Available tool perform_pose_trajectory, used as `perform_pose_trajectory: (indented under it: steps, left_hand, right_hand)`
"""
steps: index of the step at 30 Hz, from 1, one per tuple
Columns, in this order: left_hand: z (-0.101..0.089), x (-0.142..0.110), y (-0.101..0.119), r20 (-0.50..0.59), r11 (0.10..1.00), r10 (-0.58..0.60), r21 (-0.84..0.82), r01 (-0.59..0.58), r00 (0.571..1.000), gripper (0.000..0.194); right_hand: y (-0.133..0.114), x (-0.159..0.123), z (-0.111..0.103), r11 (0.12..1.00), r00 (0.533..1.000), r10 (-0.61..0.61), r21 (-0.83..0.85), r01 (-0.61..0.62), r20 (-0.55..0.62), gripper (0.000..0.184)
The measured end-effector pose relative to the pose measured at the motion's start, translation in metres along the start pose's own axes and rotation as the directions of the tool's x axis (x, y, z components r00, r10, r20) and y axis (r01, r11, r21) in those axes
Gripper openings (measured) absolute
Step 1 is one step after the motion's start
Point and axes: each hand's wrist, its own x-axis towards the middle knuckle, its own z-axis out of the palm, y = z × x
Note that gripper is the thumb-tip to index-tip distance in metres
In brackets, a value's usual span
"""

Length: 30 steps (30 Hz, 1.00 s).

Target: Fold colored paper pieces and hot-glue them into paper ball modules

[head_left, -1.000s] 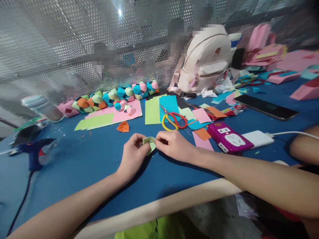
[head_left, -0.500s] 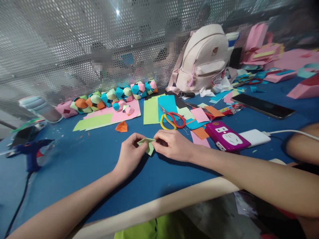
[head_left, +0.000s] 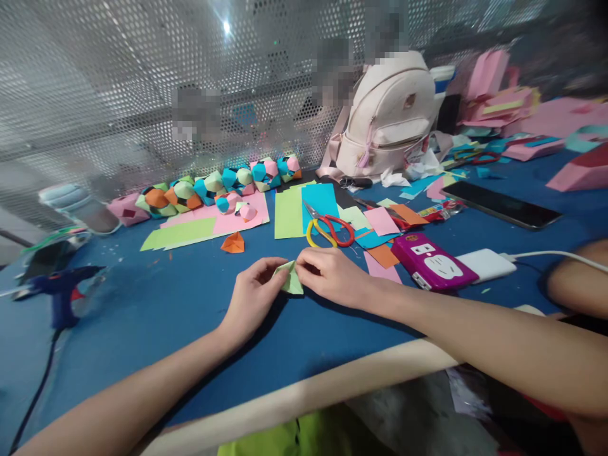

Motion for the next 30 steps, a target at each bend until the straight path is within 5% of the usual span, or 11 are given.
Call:
perform_pose_trajectory:
  steps: [5, 15, 30]
  left_hand:
    - [-0.0004, -0.0008, 0.0005, 0.026, 0.999, 0.025, 0.022, -0.025, 0.999, 0.022]
    - [0.0015, -0.0016, -0.0011, 0.079, 0.984, -0.103, -0.138, 0.113, 0.992, 0.022]
    - [-0.0011, -0.0025, -0.0005, 0.067, 0.999, 0.037, 0.018, -0.038, 0.997, 0.022]
  right_hand:
    - [0.0002, 0.0006, -0.0007, 0.999, 1.0, -0.004, 0.039, 0.005, -0.019, 0.022]
    - [-0.0005, 0.0006, 0.0008, 0.997, 0.997, -0.008, 0.076, 0.013, -0.074, 0.019]
    - [-0.0044, 0.0003, 0.0005, 0.989, 0.997, -0.008, 0.145, 0.02, -0.079, 0.02]
